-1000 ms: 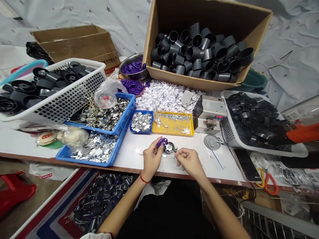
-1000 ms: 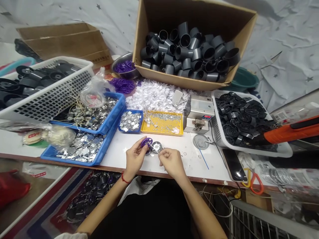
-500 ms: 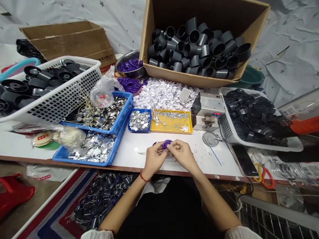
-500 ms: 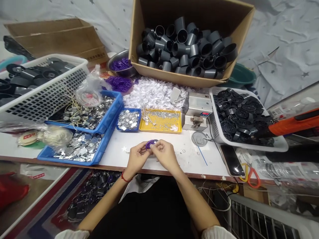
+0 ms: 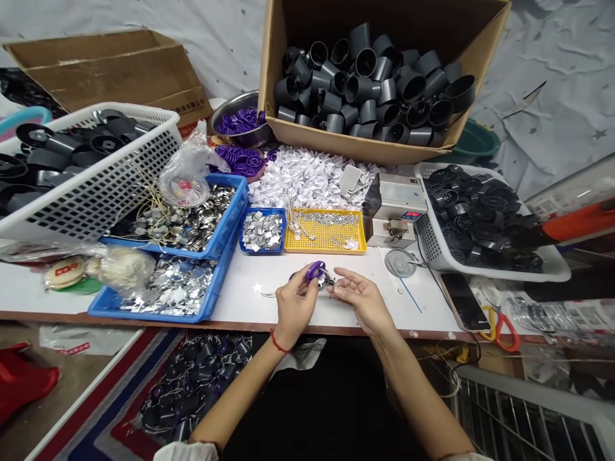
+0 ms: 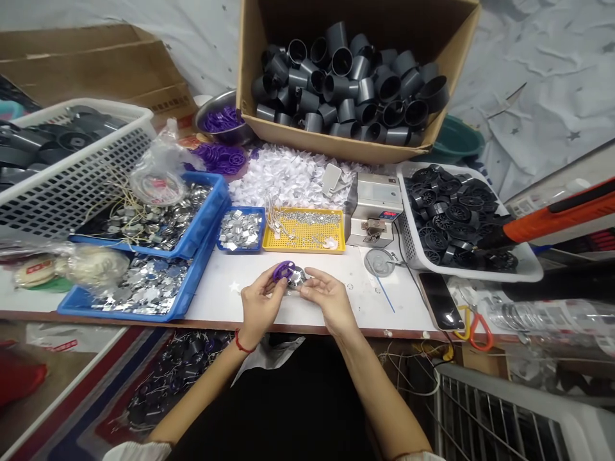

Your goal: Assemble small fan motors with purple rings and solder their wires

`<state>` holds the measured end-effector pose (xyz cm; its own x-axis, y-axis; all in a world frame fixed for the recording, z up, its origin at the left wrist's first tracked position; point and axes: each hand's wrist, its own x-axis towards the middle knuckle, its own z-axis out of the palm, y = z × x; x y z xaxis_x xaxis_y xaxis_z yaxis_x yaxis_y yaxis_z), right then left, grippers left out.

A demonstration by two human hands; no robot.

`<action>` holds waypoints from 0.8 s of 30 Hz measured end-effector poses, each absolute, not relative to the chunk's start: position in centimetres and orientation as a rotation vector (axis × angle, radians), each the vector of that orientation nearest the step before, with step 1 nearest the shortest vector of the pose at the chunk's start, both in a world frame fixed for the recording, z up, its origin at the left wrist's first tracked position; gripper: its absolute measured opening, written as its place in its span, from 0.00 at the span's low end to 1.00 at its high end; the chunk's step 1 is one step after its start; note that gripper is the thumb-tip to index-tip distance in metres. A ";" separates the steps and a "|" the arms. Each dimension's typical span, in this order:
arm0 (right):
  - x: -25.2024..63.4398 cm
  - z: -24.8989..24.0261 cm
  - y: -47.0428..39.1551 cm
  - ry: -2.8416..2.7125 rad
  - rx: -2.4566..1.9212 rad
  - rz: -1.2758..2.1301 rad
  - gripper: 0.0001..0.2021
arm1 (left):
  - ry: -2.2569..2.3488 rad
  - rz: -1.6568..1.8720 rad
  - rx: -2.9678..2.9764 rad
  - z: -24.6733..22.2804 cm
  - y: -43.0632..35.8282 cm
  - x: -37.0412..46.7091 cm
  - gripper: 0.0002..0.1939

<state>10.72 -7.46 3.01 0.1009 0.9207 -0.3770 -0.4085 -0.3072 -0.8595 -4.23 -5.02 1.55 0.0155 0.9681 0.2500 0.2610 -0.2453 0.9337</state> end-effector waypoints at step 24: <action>13.0 7.0 -7.9 -1.629 -1.299 0.728 0.26 | 0.738 0.764 1.045 5.2 -5.4 -5.1 0.25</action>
<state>13.04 -7.90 6.99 -0.0421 0.9579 0.2840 0.4277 0.2741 -0.8614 -5.07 -5.44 5.15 0.5331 0.8302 -0.1630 -0.1920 0.3063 0.9324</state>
